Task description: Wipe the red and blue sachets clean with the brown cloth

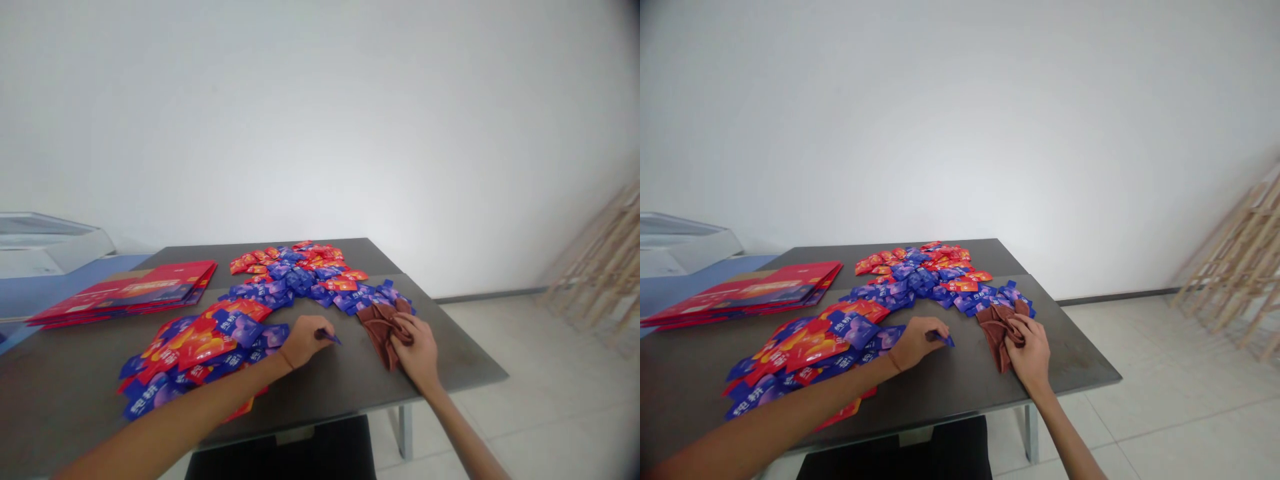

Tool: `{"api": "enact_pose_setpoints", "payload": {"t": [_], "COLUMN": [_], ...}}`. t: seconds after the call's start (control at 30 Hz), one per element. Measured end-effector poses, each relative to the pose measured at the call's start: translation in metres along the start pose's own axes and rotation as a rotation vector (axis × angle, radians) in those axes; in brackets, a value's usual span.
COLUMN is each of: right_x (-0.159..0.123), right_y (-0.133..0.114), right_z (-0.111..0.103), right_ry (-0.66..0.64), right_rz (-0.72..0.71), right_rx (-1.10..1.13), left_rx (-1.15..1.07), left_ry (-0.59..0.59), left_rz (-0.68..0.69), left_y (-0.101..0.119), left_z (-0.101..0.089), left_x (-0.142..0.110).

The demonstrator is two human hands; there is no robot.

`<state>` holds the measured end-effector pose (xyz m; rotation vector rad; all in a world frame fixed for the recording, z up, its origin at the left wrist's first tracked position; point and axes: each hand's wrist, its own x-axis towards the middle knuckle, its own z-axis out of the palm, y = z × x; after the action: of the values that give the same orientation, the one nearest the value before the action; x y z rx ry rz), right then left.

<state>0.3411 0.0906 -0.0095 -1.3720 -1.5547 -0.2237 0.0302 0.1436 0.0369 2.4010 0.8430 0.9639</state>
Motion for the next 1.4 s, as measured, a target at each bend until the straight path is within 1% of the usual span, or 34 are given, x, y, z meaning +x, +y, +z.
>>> {"api": "enact_pose_setpoints", "payload": {"t": [0.13,0.2,0.23,0.27,0.33,0.4,0.47,0.53,0.6,0.7,0.77,0.87,0.97,1.07,1.17,1.23,1.3,1.4], "right_x": [0.000,0.001,0.001,0.001,0.002,0.002,0.003,0.003,0.004,0.003,0.003,0.003,0.003,0.002,0.001,0.000,-0.001,-0.001], "right_y": [-0.002,-0.003,-0.004,-0.005,-0.007,-0.009,-0.011,-0.012,-0.012,-0.010,-0.009,-0.008,-0.008,-0.007,-0.005,-0.003,-0.003,-0.004], "right_z": [-0.002,-0.003,-0.003,-0.004,-0.006,-0.007,-0.008,-0.009,-0.009,-0.009,-0.009,-0.009,-0.010,-0.010,-0.009,-0.008,-0.007,-0.007], "right_ry": [-0.007,-0.011,-0.014,-0.015,-0.017,-0.018,-0.022,-0.032,-0.040,-0.042,-0.038,-0.037,-0.043,-0.051,-0.055,-0.054,-0.051,-0.043], "right_rz": [0.023,0.030,0.029,0.027,0.024,0.029,0.039,0.046,0.044,0.034,0.028,0.023,0.022,0.024,0.028,0.032,0.033,0.023], "right_rx": [-0.006,-0.007,-0.006,-0.006,-0.005,-0.008,-0.018,-0.030,-0.034,-0.031,-0.029,-0.030,-0.038,-0.040,-0.040,-0.041,-0.044,-0.053], "left_rx": [-0.041,-0.016,0.012,0.055,0.179,0.311,0.418,0.500,0.597,0.805,0.862,0.877,0.878,0.892,0.915,0.897,0.844,0.798], "left_ry": [-0.300,-0.416,-0.455,-0.482,-0.498,-0.472,-0.424,-0.395,-0.411,-0.474,-0.485,-0.521,-0.559,-0.547,-0.507,-0.485,-0.495,-0.539], "left_rz": [0.139,0.178,0.186,0.186,0.162,0.113,0.050,-0.003,0.003,0.174,0.251,0.252,0.233,0.206,0.170,0.200,0.242,0.208], "left_y": [-0.003,-0.002,-0.001,0.002,0.008,0.016,0.027,0.041,0.057,0.076,0.082,0.082,0.080,0.082,0.088,0.090,0.089,0.083], "left_z": [-0.012,-0.023,-0.030,-0.038,-0.052,-0.063,-0.067,-0.063,-0.052,-0.032,-0.020,-0.010,-0.006,-0.003,0.001,0.002,0.001,-0.002], "left_x": [-0.007,-0.008,-0.009,-0.010,-0.012,-0.018,-0.029,-0.045,-0.064,-0.086,-0.091,-0.085,-0.073,-0.069,-0.073,-0.074,-0.072,-0.063]}}
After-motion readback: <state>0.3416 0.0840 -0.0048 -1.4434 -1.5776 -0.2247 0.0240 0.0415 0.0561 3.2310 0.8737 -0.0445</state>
